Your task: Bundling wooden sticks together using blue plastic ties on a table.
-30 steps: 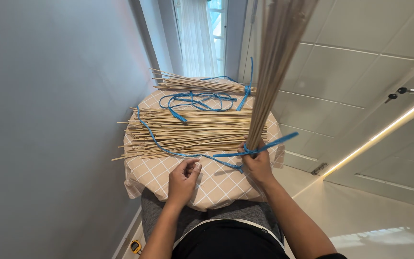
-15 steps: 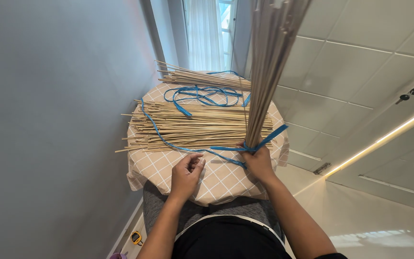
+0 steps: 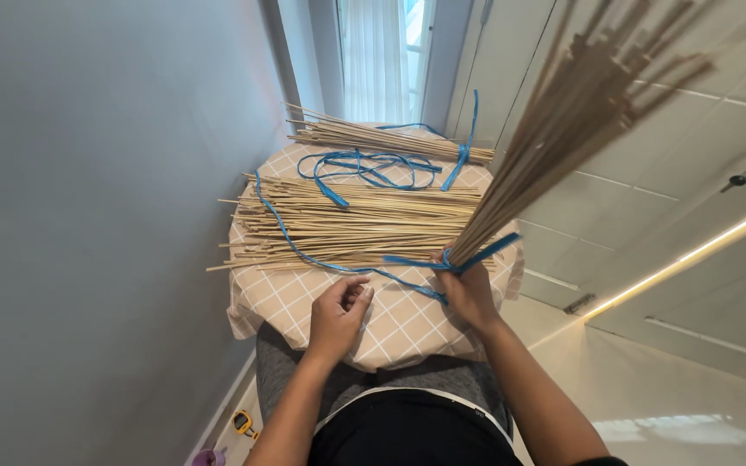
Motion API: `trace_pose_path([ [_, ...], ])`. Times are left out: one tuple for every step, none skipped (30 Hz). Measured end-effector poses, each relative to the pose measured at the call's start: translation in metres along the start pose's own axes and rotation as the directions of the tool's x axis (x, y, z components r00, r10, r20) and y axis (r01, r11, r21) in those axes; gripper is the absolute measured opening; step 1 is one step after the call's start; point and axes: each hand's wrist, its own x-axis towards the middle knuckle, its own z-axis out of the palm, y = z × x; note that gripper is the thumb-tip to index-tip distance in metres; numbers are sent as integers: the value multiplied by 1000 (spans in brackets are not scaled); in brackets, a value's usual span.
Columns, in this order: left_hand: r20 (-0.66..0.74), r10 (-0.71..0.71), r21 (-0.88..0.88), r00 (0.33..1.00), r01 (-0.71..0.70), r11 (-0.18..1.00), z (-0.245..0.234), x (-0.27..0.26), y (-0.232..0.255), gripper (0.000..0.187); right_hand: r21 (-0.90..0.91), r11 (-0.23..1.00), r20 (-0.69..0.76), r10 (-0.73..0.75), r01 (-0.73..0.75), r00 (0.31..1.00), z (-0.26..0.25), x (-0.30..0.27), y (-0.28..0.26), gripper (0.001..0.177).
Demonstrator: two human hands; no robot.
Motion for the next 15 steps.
trace_pose_path([
  [-2, -5, -2, 1000, 5, 1000, 1, 1, 0, 21, -4, 1000, 4, 3, -3, 1000, 0, 3, 2, 23],
  [-3, 9, 7, 1000, -9, 1000, 1, 2, -1, 22, -39, 999, 15, 12, -11, 1000, -1, 6, 3, 28],
  [2, 25, 18, 1000, -25, 1000, 1, 3, -1, 23, -72, 997, 22, 24, -23, 999, -1, 8, 5, 34],
  [5, 20, 18, 1000, -20, 1000, -1, -6, -2, 23, -74, 997, 21, 30, -28, 999, -1, 3, 7, 34],
  [5, 28, 29, 1000, -28, 999, -2, -3, 1, 23, -108, 993, 25, 40, -37, 999, -2, 7, 5, 31],
  [6, 36, 39, 999, -36, 999, -3, -1, 3, 24, -143, 989, 29, 51, -46, 998, -2, 12, 3, 29],
  [3, 45, 36, 999, -45, 998, -2, 1, 3, 24, -142, 989, 25, 42, -38, 999, -9, 20, 23, 29],
  [3, 28, 27, 1000, -28, 999, -1, 3, 2, 23, -414, 873, 30, -269, 257, 963, -14, 29, 44, 20],
  [2, -2, 18, 1000, 2, 1000, 0, -1, -2, 21, -636, 605, 126, -530, 479, 838, -19, 34, 68, 16],
  [-2, -7, 16, 1000, 7, 1000, -1, 1, -1, 21, -635, 604, 132, -529, 482, 838, -28, 46, 58, 16],
  [-1, -7, 6, 1000, 7, 1000, 0, 0, -1, 21, -417, 813, 8, -444, 407, 896, -38, 56, 50, 23],
  [-1, -8, -4, 1000, 8, 1000, 0, 0, -1, 21, -152, 940, -87, -320, 305, 943, -47, 67, 42, 38],
  [-4, -10, -8, 1000, 10, 1000, 0, -1, -1, 21, -155, 939, -82, -321, 306, 944, -56, 70, 22, 38],
  [0, -12, -14, 1000, 12, 1000, 0, -1, -1, 21, -237, 931, -71, -300, 276, 951, -65, 74, 1, 36],
  [1, -10, -21, 1000, 10, 1000, -1, -1, -1, 21, -319, 915, -61, -282, 249, 958, -73, 79, -21, 36],
])
